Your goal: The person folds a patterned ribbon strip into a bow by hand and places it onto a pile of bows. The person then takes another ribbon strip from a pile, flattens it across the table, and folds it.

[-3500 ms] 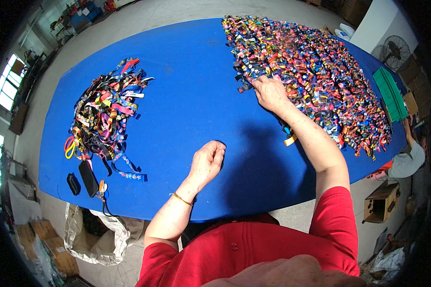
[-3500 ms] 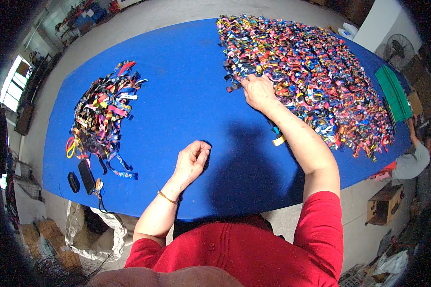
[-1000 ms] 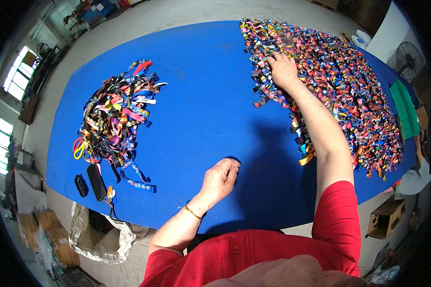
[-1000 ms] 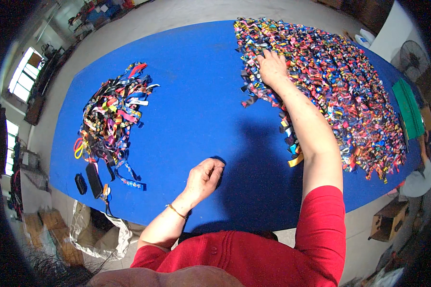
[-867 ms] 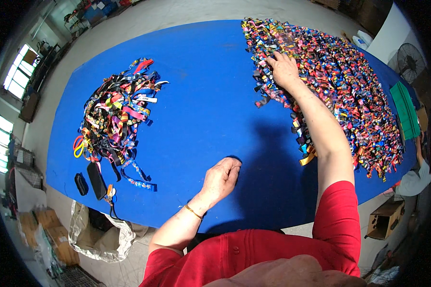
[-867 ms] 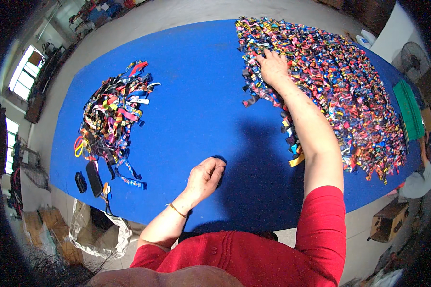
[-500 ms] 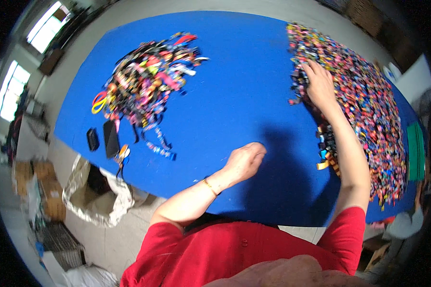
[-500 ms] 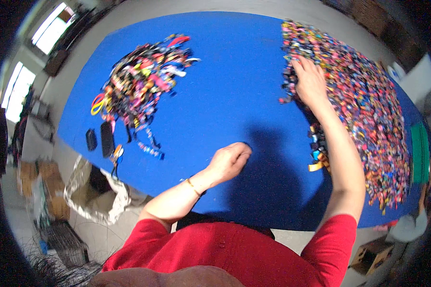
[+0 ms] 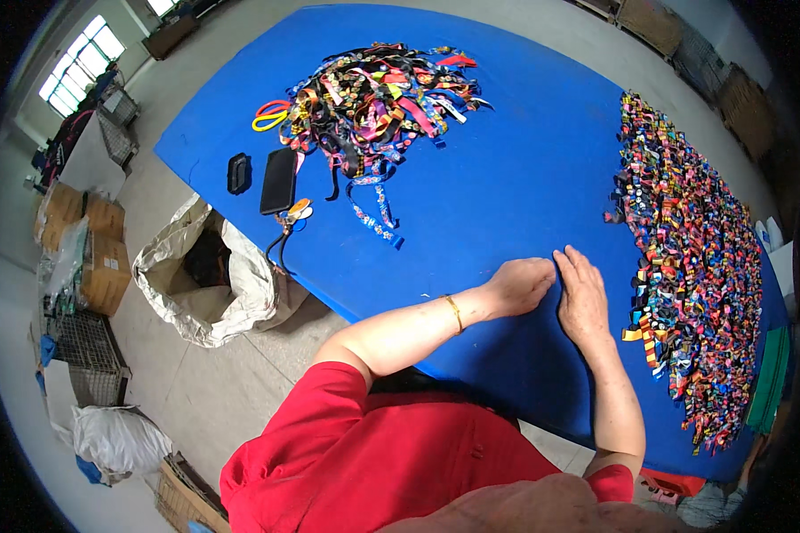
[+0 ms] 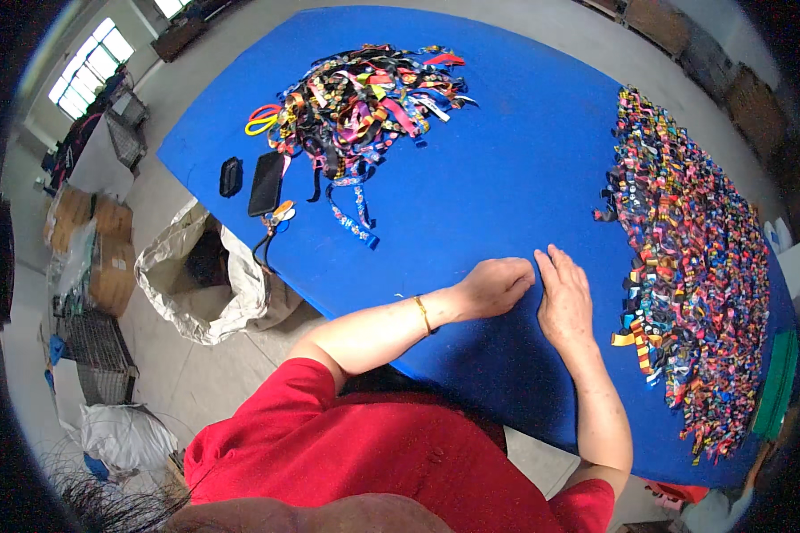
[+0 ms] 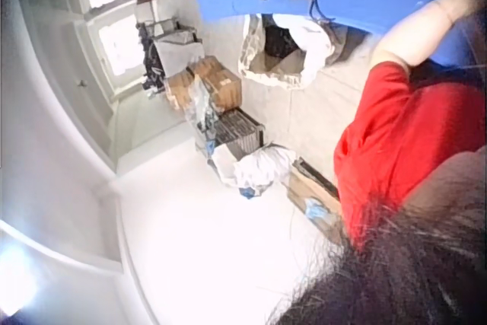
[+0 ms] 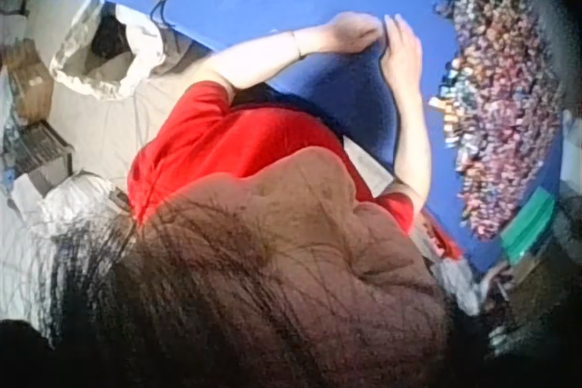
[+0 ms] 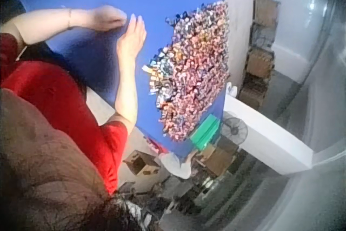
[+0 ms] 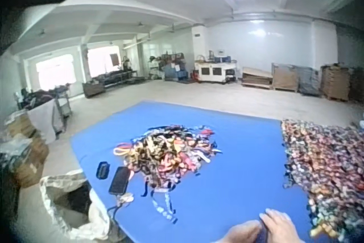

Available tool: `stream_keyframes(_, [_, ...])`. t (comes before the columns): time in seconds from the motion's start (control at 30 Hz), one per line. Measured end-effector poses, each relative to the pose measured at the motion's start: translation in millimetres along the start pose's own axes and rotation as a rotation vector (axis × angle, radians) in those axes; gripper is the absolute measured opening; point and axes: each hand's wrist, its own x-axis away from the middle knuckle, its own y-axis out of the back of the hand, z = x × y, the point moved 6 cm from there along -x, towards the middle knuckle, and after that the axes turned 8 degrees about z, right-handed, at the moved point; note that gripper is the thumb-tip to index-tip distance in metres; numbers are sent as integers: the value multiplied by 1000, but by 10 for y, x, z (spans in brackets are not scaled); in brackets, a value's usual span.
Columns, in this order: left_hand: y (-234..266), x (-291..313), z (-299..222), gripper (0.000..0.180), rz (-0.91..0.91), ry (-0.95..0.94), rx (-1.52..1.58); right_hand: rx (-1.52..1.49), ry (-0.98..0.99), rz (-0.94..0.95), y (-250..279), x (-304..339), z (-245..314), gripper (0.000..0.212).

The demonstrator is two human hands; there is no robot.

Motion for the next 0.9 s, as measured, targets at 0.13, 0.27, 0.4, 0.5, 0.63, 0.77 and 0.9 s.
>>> stream_keyframes(0.13, [9,10,27,11,-33,-14,-13,-1,-25,-17,-128,-18,-5,48])
stream_keyframes(0.27, [-6,10,74,11,-4,34,-19,8,-22,-44,-182,-28,-5,46])
stream_keyframes(0.4, [68,21,20,11,32,38,-2,-48,-17,-93,-199,-4,-48,46])
stream_keyframes(0.5, [274,14,-71,12,54,68,-31,-60,-22,-110,-211,6,-84,45])
stream_keyframes(0.63, [744,2,51,17,-6,127,-190,-65,-12,-113,-191,1,-80,43])
stream_keyframes(0.77, [1466,-6,408,20,-173,207,-374,-81,-1,-123,-176,1,-111,41])
stream_keyframes(0.9, [2240,93,875,26,-385,354,-587,-99,23,-133,-172,-8,-99,38])
